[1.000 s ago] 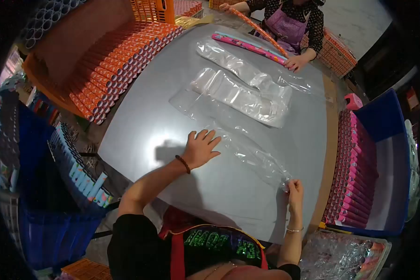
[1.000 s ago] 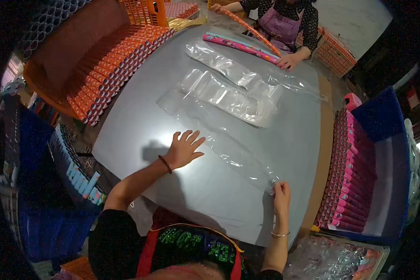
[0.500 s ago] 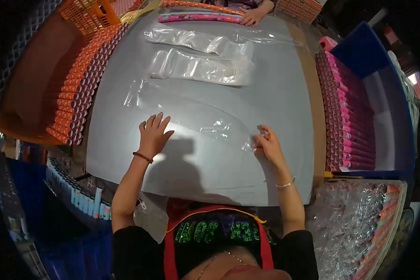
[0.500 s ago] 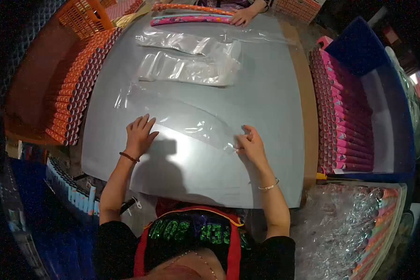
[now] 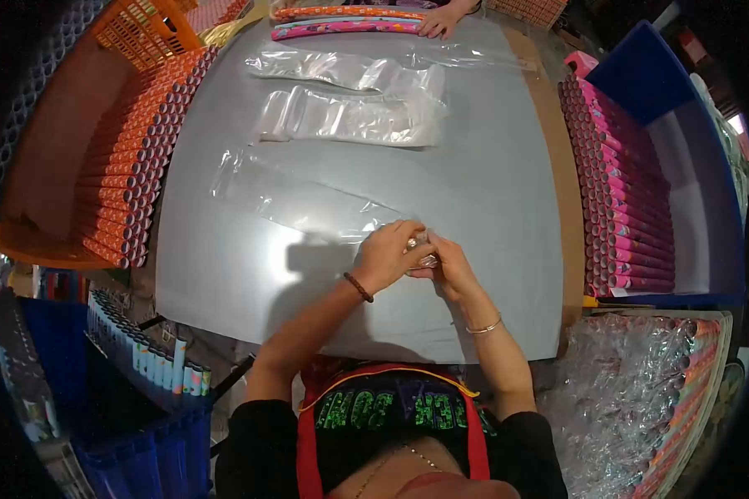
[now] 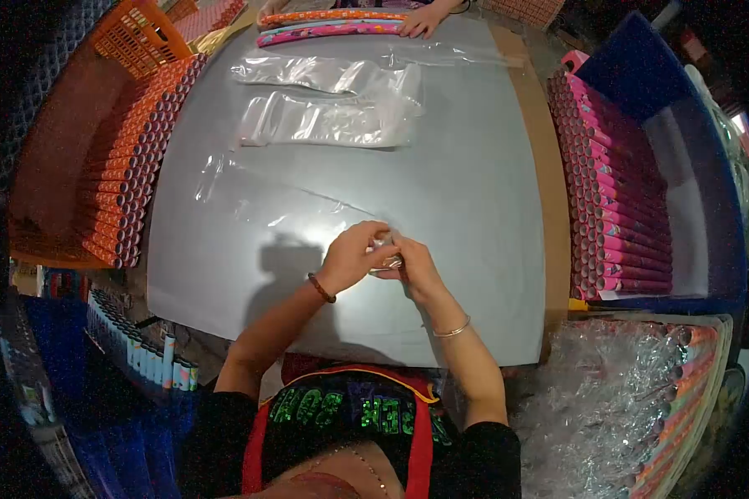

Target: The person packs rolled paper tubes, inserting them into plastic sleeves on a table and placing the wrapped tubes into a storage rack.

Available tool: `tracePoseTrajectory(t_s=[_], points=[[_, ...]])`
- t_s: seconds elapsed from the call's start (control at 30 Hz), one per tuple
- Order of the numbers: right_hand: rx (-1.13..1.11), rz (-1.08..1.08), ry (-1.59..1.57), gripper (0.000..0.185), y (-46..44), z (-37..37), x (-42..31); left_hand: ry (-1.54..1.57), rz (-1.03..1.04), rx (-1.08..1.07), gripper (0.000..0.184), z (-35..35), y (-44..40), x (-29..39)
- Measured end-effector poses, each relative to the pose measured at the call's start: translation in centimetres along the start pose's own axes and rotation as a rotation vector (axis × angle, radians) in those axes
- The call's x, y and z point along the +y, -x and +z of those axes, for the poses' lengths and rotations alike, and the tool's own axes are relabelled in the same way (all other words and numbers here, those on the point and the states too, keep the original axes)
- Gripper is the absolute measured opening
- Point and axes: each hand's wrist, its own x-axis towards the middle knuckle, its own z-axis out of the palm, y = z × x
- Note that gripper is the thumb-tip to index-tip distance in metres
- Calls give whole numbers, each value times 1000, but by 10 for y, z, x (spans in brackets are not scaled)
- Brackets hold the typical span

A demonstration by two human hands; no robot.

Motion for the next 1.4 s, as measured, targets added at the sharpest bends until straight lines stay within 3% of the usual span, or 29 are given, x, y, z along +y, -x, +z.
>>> tracePoseTrajectory(t_s=[0.07,0.17,0.3,0.37,0.43,0.5,0.57,0.63,0.67,0.7,0.73,0.77,0.83,0.9,0.97,1.03,1.1,1.17,1.23,1.3,1.33,1.37,1.4], points=[[20,-10,-21,24,-4,-9,7,128,-227,-157,42,-1,-2,2],[14,0,-26,20,-8,-17,9,183,-237,-237,40,-3,-2,-2],[-3,-39,-37,25,-8,-12,7,420,-205,-284,23,-7,-4,-9],[21,-39,-45,23,-6,-8,5,424,-190,-268,18,-5,-2,-12],[62,-45,-82,24,-3,-9,1,376,-288,33,19,-15,-1,-17],[150,-80,93,23,-5,-15,4,366,-357,106,17,-19,-1,-11],[197,-98,175,12,-10,-16,12,279,-249,183,14,-19,-1,2],[489,-652,680,17,-12,-3,14,215,-193,161,10,-17,0,6],[511,-715,740,22,-10,0,10,143,-73,190,7,-12,1,1],[507,-724,742,22,-10,-1,9,70,50,221,7,-11,1,-1],[422,-638,795,20,-8,-2,7,13,15,209,17,-14,3,2],[336,-571,851,18,-9,-2,1,-78,108,247,32,-12,3,-3],[291,-517,721,16,-16,-2,8,64,93,258,43,-13,2,11],[223,-561,647,16,-16,4,7,-232,137,238,45,-9,-2,21],[195,-468,585,15,-15,5,6,-265,173,224,41,-10,-4,22],[237,-499,703,15,-16,0,6,-496,259,223,36,-16,-6,22],[278,-533,818,14,-15,-5,6,-541,250,209,35,-19,-4,20],[458,-620,984,13,-15,-11,0,-407,263,219,36,-20,-4,17],[455,-583,989,14,-12,-5,-7,-456,263,161,40,-16,-3,21],[627,-937,1116,21,-2,6,-8,-550,241,121,40,-11,-5,22],[612,-1075,1233,29,-2,1,-7,-554,241,129,40,-9,-8,22],[605,-1080,1233,29,5,2,-5,-512,195,135,35,-8,-9,22],[446,-1093,1191,29,15,5,-5,-469,147,142,31,-6,-11,21]])
